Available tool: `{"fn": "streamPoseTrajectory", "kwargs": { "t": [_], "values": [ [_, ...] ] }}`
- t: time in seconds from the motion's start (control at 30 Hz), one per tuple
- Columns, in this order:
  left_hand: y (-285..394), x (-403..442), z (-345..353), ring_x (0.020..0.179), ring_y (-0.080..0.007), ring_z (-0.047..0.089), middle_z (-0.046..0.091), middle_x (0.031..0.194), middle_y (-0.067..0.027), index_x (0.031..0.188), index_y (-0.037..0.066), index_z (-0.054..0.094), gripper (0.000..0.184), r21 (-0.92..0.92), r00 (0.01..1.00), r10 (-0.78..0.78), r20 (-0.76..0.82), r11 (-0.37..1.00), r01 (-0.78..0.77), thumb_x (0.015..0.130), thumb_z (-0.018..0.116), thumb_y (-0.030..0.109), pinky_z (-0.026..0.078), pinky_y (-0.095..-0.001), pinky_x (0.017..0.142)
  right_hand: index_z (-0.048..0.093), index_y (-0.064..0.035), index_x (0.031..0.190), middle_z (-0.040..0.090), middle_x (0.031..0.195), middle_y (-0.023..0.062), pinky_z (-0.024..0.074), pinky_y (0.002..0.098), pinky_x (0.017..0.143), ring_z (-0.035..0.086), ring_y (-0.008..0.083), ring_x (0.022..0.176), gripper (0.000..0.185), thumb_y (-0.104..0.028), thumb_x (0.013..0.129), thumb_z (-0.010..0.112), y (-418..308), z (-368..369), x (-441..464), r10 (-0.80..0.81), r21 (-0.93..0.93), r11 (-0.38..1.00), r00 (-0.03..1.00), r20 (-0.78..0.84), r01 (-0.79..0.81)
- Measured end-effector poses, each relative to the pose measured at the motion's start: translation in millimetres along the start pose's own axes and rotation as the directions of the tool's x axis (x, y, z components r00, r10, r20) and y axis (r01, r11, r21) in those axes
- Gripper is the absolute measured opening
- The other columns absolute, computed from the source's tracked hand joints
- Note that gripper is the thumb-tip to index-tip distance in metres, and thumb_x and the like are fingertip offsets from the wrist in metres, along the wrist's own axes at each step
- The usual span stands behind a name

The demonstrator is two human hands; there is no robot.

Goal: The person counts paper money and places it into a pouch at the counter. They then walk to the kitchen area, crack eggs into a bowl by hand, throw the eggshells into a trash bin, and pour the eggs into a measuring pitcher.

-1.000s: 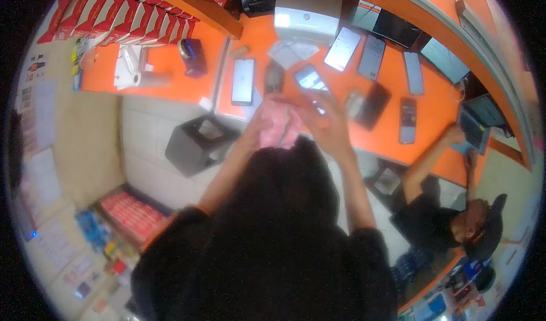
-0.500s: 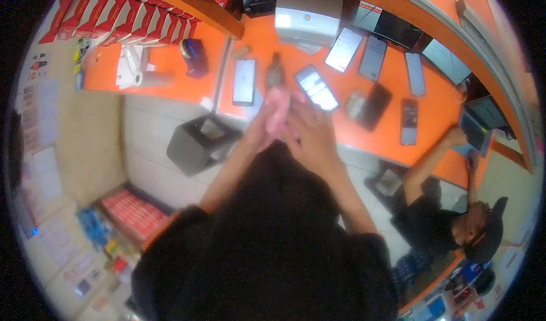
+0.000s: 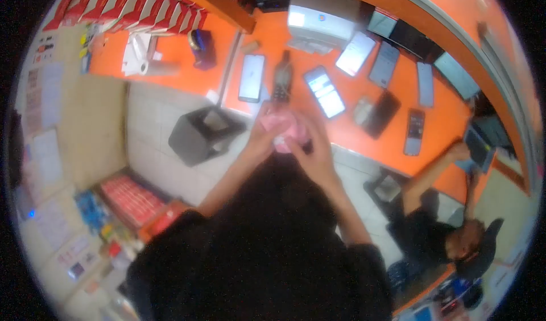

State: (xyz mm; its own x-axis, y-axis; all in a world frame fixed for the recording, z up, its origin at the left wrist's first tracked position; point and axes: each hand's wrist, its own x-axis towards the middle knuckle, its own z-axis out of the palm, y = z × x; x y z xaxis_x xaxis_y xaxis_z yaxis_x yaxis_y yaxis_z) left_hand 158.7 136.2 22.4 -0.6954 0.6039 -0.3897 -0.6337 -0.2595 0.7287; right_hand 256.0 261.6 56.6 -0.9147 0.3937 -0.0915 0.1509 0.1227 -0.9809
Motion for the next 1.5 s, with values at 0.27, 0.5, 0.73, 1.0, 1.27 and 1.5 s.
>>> {"fn": "streamPoseTrajectory", "kwargs": {
  "t": [0.27, 0.5, 0.73, 1.0, 1.27, 1.5],
  "values": [
    [-46, -80, -74, 0.099, -0.0106, 0.056, 0.059, 0.102, -0.0034, 0.104, 0.004, 0.056, 0.030, 0.290, 0.944, 0.038, -0.329, 0.955, 0.063, 0.082, 0.075, 0.005, 0.048, -0.0278, 0.086, 0.056, 0.0037, 0.129, 0.058, 0.124, 0.0121, 0.0499, 0.0301, 0.086, 0.058, 0.0169, 0.109, 0.049, -0.004, 0.084, 0.073, 50, 59, -38, 0.188, -0.205, 0.973, 0.883, 0.431, -0.107],
    [-126, -119, -195, 0.120, -0.0210, 0.051, 0.054, 0.127, -0.0117, 0.130, 0.002, 0.049, 0.048, 0.454, 0.908, 0.238, -0.345, 0.889, -0.061, 0.088, 0.070, 0.014, 0.038, -0.0336, 0.104, 0.053, -0.0012, 0.119, 0.065, 0.098, 0.0104, 0.0523, 0.0266, 0.073, 0.064, 0.0147, 0.085, 0.042, 0.000, 0.082, 0.074, 260, 115, -71, 0.371, -0.206, 0.924, 0.883, 0.286, -0.321],
    [-230, -238, -301, 0.117, -0.0181, 0.057, 0.061, 0.120, -0.0110, 0.129, 0.000, 0.048, 0.030, 0.257, 0.741, 0.089, -0.666, 0.960, 0.115, 0.100, 0.052, 0.008, 0.043, -0.0300, 0.100, 0.055, -0.0041, 0.121, 0.064, 0.109, 0.0118, 0.0520, 0.0332, 0.078, 0.063, 0.0216, 0.088, 0.042, -0.011, 0.084, 0.073, 533, 145, 18, 0.306, -0.068, 0.949, 0.951, -0.031, -0.308],
    [-394, -408, -348, 0.094, -0.0174, 0.063, 0.064, 0.100, -0.0081, 0.108, 0.001, 0.059, 0.021, -0.128, 0.169, -0.144, -0.975, 0.986, 0.104, 0.100, 0.053, 0.019, 0.049, -0.0309, 0.086, 0.058, -0.0057, 0.128, 0.063, 0.118, 0.0230, 0.0471, 0.0446, 0.095, 0.061, 0.0399, 0.107, 0.046, -0.038, 0.096, 0.047, 637, 216, 134, 0.334, -0.904, 0.411, 0.903, 0.271, 0.120],
    [-400, -397, -276, 0.104, -0.0160, 0.062, 0.066, 0.109, -0.0048, 0.105, 0.006, 0.061, 0.012, 0.078, 0.366, 0.061, -0.929, 0.996, 0.034, 0.094, 0.057, 0.002, 0.047, -0.0300, 0.088, 0.057, -0.0044, 0.124, 0.064, 0.112, 0.0224, 0.0476, 0.0431, 0.092, 0.061, 0.0371, 0.105, 0.044, -0.036, 0.097, 0.043, 555, 252, -19, 0.322, -0.776, 0.571, 0.796, 0.512, 0.268],
    [-382, -440, -121, 0.099, -0.0140, 0.062, 0.067, 0.106, -0.0055, 0.120, 0.006, 0.057, 0.028, -0.093, -0.013, -0.097, -0.995, 0.977, -0.192, 0.100, 0.054, 0.027, 0.048, -0.0324, 0.088, 0.060, -0.0027, 0.117, 0.065, 0.105, 0.0204, 0.0487, 0.0411, 0.088, 0.062, 0.0337, 0.099, 0.037, -0.030, 0.096, 0.046, 416, 327, -237, 0.397, -0.277, 0.851, -0.201, 0.896, 0.446]
  ]
}}
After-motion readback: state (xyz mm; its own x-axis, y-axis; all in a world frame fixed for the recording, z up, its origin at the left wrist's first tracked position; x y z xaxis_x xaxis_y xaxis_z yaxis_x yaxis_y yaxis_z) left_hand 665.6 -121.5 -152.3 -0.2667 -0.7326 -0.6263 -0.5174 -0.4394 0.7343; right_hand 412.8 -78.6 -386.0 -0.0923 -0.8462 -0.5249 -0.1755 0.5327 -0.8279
